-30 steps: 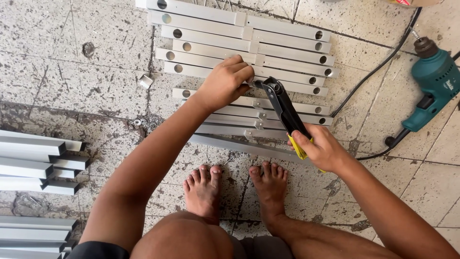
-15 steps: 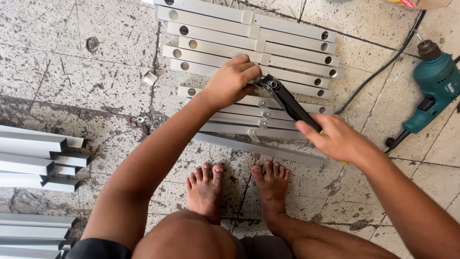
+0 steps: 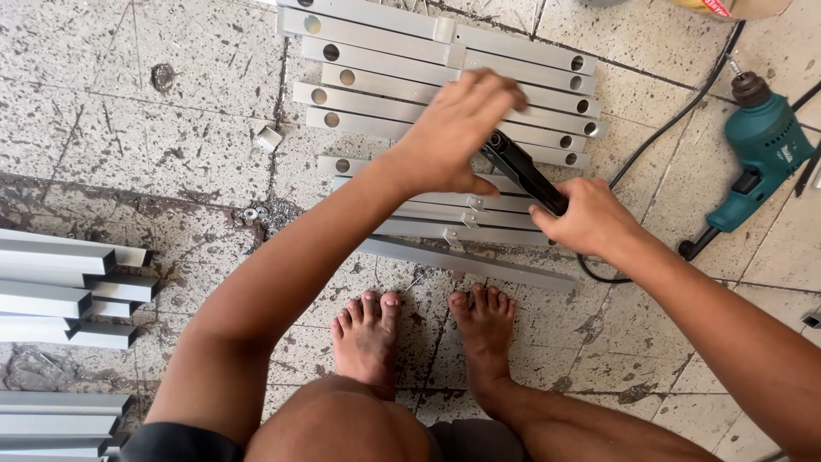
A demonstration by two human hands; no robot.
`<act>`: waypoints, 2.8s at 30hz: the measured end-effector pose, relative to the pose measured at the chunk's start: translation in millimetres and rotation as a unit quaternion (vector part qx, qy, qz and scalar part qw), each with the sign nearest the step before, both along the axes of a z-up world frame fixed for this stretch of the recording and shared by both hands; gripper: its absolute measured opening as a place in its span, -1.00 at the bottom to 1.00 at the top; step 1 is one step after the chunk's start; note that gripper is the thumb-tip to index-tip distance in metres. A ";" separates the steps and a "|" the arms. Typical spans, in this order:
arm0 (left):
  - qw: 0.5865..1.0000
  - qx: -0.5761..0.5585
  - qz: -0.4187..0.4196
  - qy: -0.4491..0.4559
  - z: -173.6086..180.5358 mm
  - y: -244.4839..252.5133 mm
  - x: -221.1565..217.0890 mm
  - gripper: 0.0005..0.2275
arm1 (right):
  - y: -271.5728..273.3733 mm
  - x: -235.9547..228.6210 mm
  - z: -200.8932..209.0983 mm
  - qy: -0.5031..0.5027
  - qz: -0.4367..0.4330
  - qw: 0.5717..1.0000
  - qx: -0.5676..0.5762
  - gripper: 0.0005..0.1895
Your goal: The person sits on the floor and uses a manual rivet gun to fasten metal brackets onto a series of parallel aluminum bars. They repeatedly pick up rivets, insert them into the holes, and squeeze the tool to secure the connections.
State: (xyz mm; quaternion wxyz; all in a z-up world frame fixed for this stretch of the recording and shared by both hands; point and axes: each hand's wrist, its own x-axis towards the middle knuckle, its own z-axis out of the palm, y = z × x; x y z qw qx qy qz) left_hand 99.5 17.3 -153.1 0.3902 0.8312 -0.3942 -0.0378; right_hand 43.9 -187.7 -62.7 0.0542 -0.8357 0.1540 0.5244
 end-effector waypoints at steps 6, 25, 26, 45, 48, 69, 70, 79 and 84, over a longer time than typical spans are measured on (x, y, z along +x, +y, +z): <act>0.966 -0.067 -0.146 0.201 -7.7 -30.9 16.4 -0.78 | 5.6 13.9 15.9 0.068 0.111 0.991 -0.009 -0.45; 0.951 -0.205 -0.119 0.201 -11.7 -14.8 -4.7 -0.69 | -28.0 -11.1 28.7 -0.101 0.126 0.985 0.067 -0.64; 0.954 -0.195 -0.132 0.185 -12.4 -16.4 -2.4 -0.70 | -9.6 6.6 73.3 -0.043 0.133 0.988 0.063 -0.64; 0.958 -0.191 -0.098 0.190 5.2 -9.9 -10.2 -0.73 | 4.3 18.6 103.2 0.019 0.176 0.983 0.055 -0.62; 0.946 -0.219 -0.069 0.231 -5.7 -7.6 -10.4 -0.74 | -27.2 19.7 91.3 -0.097 0.121 0.982 0.108 -0.58; 0.961 -0.206 -0.075 0.171 -8.3 -16.2 -17.2 -0.75 | -47.6 -34.9 -23.9 -0.207 0.055 0.974 0.078 -0.68; 0.960 -0.207 -0.071 0.174 -6.6 -17.9 -19.7 -0.75 | -52.0 -39.1 -32.0 -0.203 0.057 0.974 0.079 -0.68; 0.979 -0.177 -0.066 0.075 49.4 -0.3 0.1 -0.77 | -21.9 -19.2 60.5 -0.245 0.165 0.945 0.142 -0.61; 0.970 -0.092 -0.007 -0.227 135.3 11.3 43.3 -0.89 | -2.4 10.1 169.9 -0.166 0.145 0.975 -0.038 -0.53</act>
